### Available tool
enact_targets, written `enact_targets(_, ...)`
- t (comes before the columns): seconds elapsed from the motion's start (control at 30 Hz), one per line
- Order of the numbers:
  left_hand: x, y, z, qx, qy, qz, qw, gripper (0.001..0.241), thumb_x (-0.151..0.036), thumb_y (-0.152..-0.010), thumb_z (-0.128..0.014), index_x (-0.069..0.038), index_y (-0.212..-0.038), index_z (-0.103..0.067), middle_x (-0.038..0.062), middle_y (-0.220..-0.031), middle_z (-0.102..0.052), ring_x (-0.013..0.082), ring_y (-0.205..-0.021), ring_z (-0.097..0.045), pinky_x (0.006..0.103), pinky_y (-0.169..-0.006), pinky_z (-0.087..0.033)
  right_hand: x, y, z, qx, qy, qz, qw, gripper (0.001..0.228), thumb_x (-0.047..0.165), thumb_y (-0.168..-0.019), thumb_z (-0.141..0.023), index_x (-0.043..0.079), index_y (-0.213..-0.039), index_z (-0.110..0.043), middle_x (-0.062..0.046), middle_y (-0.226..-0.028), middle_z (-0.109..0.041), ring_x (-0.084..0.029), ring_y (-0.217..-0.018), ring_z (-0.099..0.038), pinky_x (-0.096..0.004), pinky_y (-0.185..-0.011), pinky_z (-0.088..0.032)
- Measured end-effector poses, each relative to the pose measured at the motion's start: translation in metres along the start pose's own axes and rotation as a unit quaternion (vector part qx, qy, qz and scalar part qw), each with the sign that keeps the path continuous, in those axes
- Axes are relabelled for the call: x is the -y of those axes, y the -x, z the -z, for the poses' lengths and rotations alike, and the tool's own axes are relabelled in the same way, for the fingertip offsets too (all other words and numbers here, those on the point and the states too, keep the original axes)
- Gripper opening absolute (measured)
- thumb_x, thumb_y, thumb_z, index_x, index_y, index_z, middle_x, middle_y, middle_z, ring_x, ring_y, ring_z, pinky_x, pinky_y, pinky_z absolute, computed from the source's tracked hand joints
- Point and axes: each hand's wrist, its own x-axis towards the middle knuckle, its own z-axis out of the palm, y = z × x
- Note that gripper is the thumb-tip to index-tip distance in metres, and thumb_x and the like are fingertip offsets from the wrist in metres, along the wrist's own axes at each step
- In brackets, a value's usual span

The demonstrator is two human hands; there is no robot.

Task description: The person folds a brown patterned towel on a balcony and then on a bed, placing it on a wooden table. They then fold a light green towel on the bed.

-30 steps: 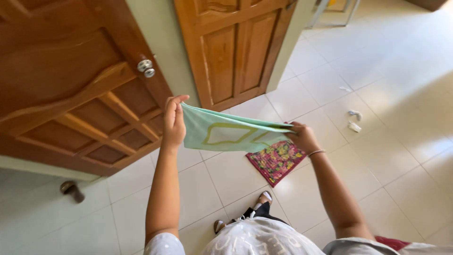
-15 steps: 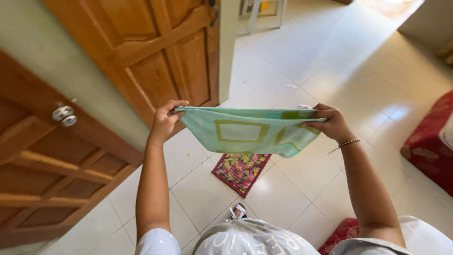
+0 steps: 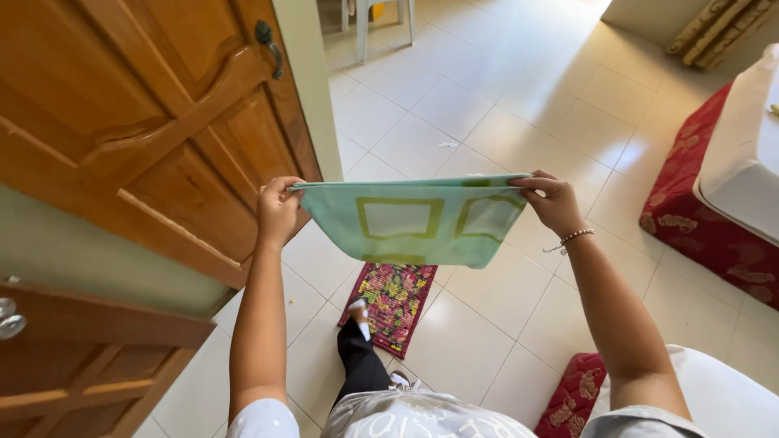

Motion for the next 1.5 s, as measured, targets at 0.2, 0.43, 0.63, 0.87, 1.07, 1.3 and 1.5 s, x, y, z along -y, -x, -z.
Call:
enact_targets(0.2, 0.042, -0.067, -0.030, 0.025, 0.093, 0.099, 0.990, 0.010, -0.002, -0.096, -0.060, -0.003, -0.100, -0.069, 0.003, -0.090, -0.068, 0.0118, -0.086, -0.062, 0.0254, -0.078, -0.050, -0.029, -0.053, -0.019, -0.095, -0.177, 0.013, 0.980, 0.017, -0.004, -0.099, -0.065, 0.003, -0.114, -0.071, -0.002, -0.102, -0.069, -0.010, -0.096, -0.063, -0.025, -0.085, -0.054)
enact_targets(0.43, 0.122, -0.163, -0.137, -0.118, -0.229, -0.090, 0.962, 0.035, 0.007, -0.083, -0.057, -0.004, -0.114, -0.069, 0.013, -0.112, -0.066, 0.0275, -0.107, -0.062, 0.0383, -0.094, -0.050, -0.004, -0.176, -0.079, -0.105, -0.275, 0.020, 0.956, 0.033, -0.001, -0.092, -0.072, 0.011, -0.114, -0.050, 0.003, -0.093, -0.059, -0.005, -0.086, -0.060, -0.023, -0.076, -0.055)
enact_targets(0.63, -0.036, -0.206, -0.198, 0.186, 0.076, -0.188, 0.961, 0.022, -0.011, -0.097, -0.074, -0.008, -0.118, -0.069, 0.008, -0.122, -0.066, 0.0251, -0.122, -0.061, 0.0400, -0.106, -0.049, 0.011, -0.246, -0.124, 0.051, -0.168, 0.022, 0.984, 0.020, 0.001, -0.092, -0.077, 0.005, -0.099, -0.059, 0.002, -0.090, -0.061, -0.005, -0.082, -0.058, -0.023, -0.073, -0.053)
enact_targets(0.87, -0.031, -0.260, -0.235, 0.254, 0.107, -0.154, 0.949, 0.017, -0.009, -0.085, -0.083, -0.010, -0.100, -0.075, 0.003, -0.109, -0.072, 0.0217, -0.110, -0.066, 0.0358, -0.096, -0.054, -0.005, -0.270, -0.127, -0.028, -0.164, -0.048, 0.985, 0.014, 0.002, -0.089, -0.077, 0.003, -0.097, -0.066, 0.001, -0.089, -0.066, -0.006, -0.083, -0.061, -0.024, -0.074, -0.054)
enact_targets(1.07, -0.018, -0.295, -0.285, 0.304, 0.116, -0.144, 0.935, 0.014, -0.007, -0.085, -0.082, -0.010, -0.098, -0.076, 0.003, -0.108, -0.071, 0.0214, -0.110, -0.065, 0.0349, -0.092, -0.055, -0.045, -0.297, -0.107, -0.080, -0.182, -0.061, 0.978, 0.015, -0.001, -0.089, -0.077, 0.002, -0.098, -0.065, 0.000, -0.093, -0.066, -0.007, -0.087, -0.062, -0.025, -0.078, -0.054)
enact_targets(1.3, 0.012, -0.358, -0.353, 0.356, 0.104, -0.130, 0.920, 0.018, -0.006, -0.083, -0.080, -0.008, -0.099, -0.073, 0.004, -0.116, -0.067, 0.0208, -0.109, -0.065, 0.0335, -0.092, -0.053, -0.109, -0.356, -0.087, -0.085, -0.226, -0.049, 0.969, 0.018, -0.003, -0.088, -0.076, 0.001, -0.101, -0.064, 0.000, -0.099, -0.065, -0.008, -0.094, -0.063, -0.026, -0.087, -0.056)
enact_targets(1.5, 0.031, -0.430, -0.421, 0.370, 0.150, -0.092, 0.912, 0.005, -0.007, -0.090, -0.074, -0.009, -0.094, -0.073, 0.003, -0.118, -0.066, 0.0165, -0.111, -0.065, 0.0327, -0.094, -0.056, -0.161, -0.425, -0.059, -0.094, -0.276, -0.037, 0.956, 0.020, -0.007, -0.088, -0.075, 0.001, -0.102, -0.064, -0.001, -0.100, -0.066, -0.008, -0.096, -0.064, -0.027, -0.089, -0.057)
